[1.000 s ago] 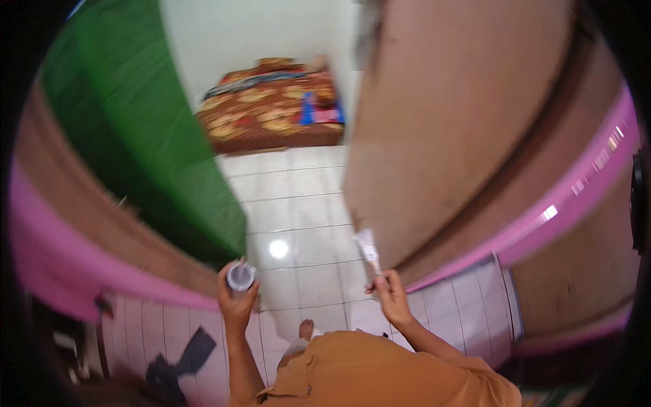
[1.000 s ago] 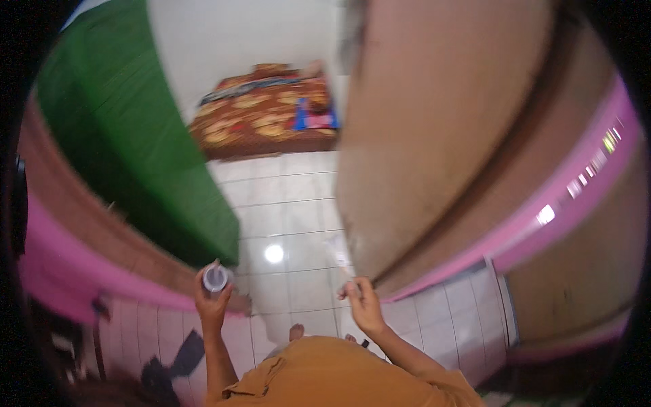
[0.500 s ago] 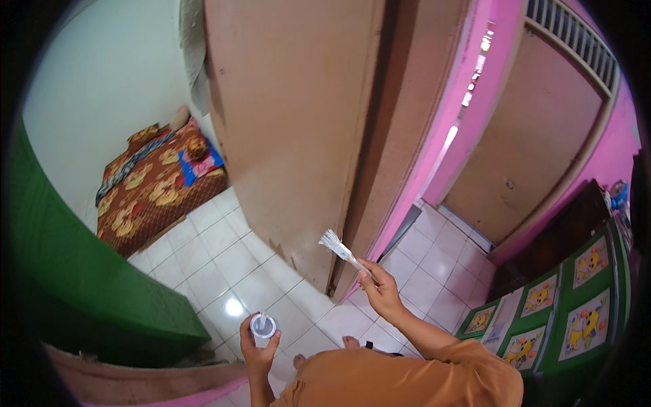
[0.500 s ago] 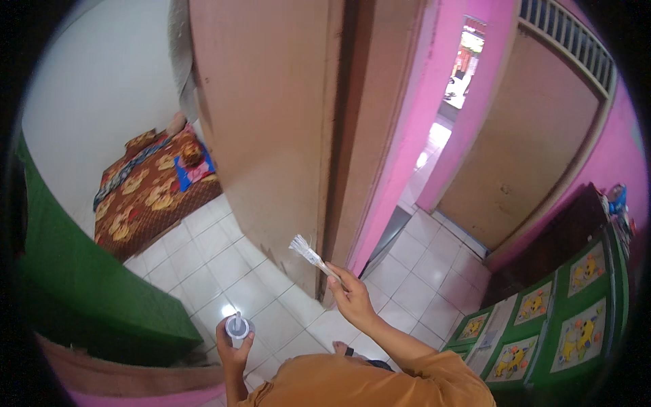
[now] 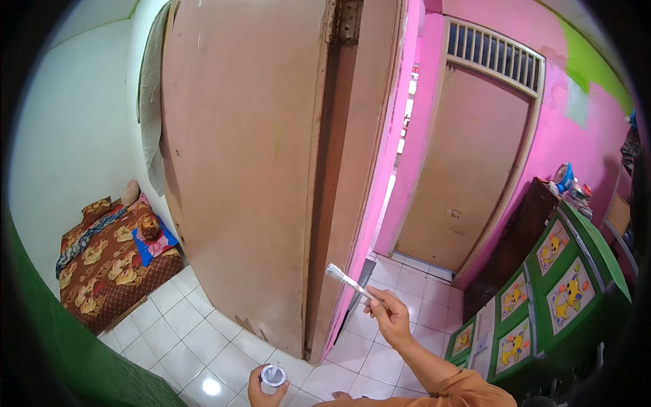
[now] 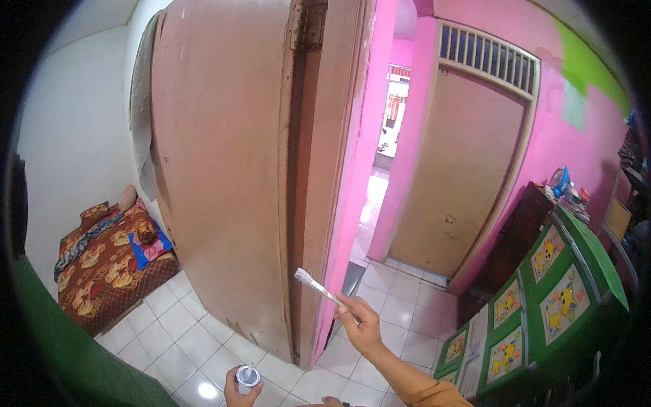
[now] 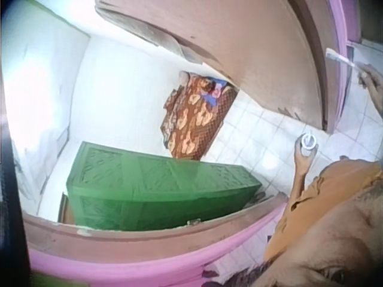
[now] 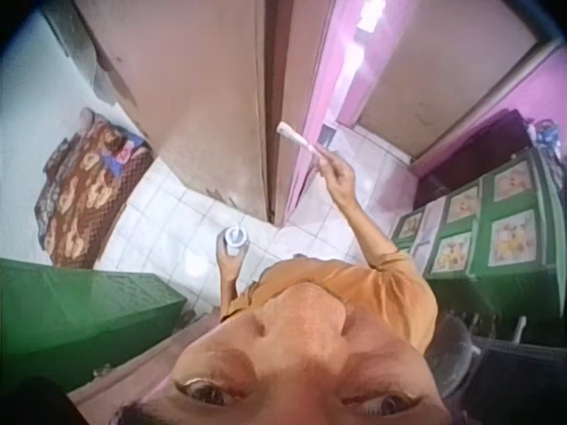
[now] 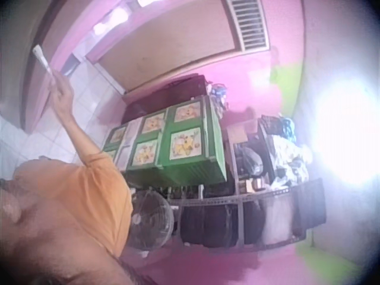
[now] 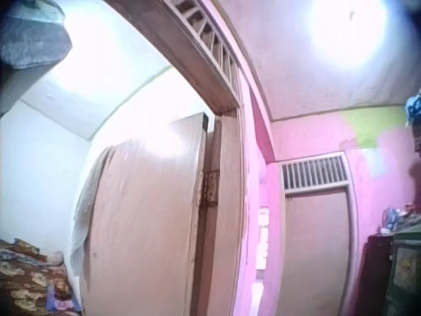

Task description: The person paints a door and its frame using a paintbrush while holding a paint container.

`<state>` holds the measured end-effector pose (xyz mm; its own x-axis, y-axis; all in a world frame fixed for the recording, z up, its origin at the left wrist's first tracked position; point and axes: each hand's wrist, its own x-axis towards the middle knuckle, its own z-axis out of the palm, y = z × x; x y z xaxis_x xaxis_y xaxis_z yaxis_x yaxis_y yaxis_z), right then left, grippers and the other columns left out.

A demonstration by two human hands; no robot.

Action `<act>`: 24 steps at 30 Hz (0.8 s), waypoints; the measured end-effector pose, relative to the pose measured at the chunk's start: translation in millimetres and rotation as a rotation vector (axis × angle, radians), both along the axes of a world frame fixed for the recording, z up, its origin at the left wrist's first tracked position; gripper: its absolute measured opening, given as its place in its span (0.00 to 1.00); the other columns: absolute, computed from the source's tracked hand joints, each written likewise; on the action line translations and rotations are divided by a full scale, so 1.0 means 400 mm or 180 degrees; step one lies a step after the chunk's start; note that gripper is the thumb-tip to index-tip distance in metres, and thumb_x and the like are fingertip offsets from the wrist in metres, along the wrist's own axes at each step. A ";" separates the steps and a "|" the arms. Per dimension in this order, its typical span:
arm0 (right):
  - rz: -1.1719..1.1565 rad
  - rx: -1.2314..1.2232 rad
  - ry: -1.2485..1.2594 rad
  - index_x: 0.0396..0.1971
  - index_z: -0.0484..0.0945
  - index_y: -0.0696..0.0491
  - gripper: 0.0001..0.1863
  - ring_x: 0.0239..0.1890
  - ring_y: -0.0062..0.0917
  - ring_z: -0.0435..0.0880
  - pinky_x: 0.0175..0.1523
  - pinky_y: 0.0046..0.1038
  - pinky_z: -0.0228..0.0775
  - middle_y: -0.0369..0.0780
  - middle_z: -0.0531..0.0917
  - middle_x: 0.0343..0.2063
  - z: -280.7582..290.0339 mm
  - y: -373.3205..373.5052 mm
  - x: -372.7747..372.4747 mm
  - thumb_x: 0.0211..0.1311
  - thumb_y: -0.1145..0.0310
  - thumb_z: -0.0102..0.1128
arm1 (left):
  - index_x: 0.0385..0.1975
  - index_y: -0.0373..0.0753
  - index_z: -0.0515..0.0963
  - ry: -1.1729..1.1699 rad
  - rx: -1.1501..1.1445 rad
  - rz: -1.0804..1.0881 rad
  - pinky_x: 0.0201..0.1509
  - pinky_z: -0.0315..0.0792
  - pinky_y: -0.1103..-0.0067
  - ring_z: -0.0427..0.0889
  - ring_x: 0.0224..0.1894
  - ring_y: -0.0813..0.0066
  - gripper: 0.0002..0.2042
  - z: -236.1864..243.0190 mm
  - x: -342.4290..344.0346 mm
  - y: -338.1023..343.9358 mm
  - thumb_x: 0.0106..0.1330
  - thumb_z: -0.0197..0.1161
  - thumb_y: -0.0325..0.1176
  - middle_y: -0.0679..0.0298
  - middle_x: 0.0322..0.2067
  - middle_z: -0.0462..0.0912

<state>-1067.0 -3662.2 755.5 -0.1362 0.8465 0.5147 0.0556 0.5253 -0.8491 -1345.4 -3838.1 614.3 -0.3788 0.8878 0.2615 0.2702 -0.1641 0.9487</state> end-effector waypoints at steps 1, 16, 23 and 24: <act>-0.0048 0.0031 0.0003 0.57 0.77 0.59 0.17 0.39 0.21 0.82 0.41 0.21 0.75 0.37 0.78 0.37 0.015 -0.003 0.004 0.71 0.74 0.56 | 0.55 0.34 0.72 -0.0078 -0.0048 -0.0070 0.58 0.71 0.73 0.76 0.51 0.68 0.26 -0.002 -0.008 0.001 0.56 0.73 0.24 0.60 0.47 0.77; -0.0347 0.0221 0.1042 0.58 0.73 0.61 0.17 0.32 0.18 0.77 0.37 0.21 0.71 0.37 0.78 0.32 0.126 0.014 -0.026 0.77 0.69 0.48 | 0.56 0.34 0.72 -0.0078 -0.0019 -0.0471 0.58 0.72 0.73 0.76 0.51 0.70 0.28 -0.006 -0.048 -0.015 0.55 0.75 0.24 0.60 0.48 0.77; -0.0859 0.1490 0.0644 0.55 0.71 0.61 0.21 0.43 0.23 0.76 0.55 0.27 0.67 0.41 0.82 0.44 0.238 0.179 -0.024 0.81 0.61 0.35 | 0.58 0.35 0.71 0.0071 -0.0128 -0.0478 0.58 0.73 0.74 0.77 0.52 0.69 0.30 0.031 0.004 0.014 0.54 0.76 0.24 0.59 0.49 0.77; -0.0823 0.1500 0.0676 0.57 0.70 0.61 0.22 0.48 0.25 0.76 0.57 0.28 0.67 0.42 0.81 0.47 0.265 0.204 -0.021 0.81 0.59 0.35 | 0.58 0.35 0.70 0.0039 -0.0093 -0.0523 0.59 0.73 0.74 0.77 0.52 0.69 0.30 0.025 0.014 0.030 0.55 0.76 0.24 0.59 0.49 0.77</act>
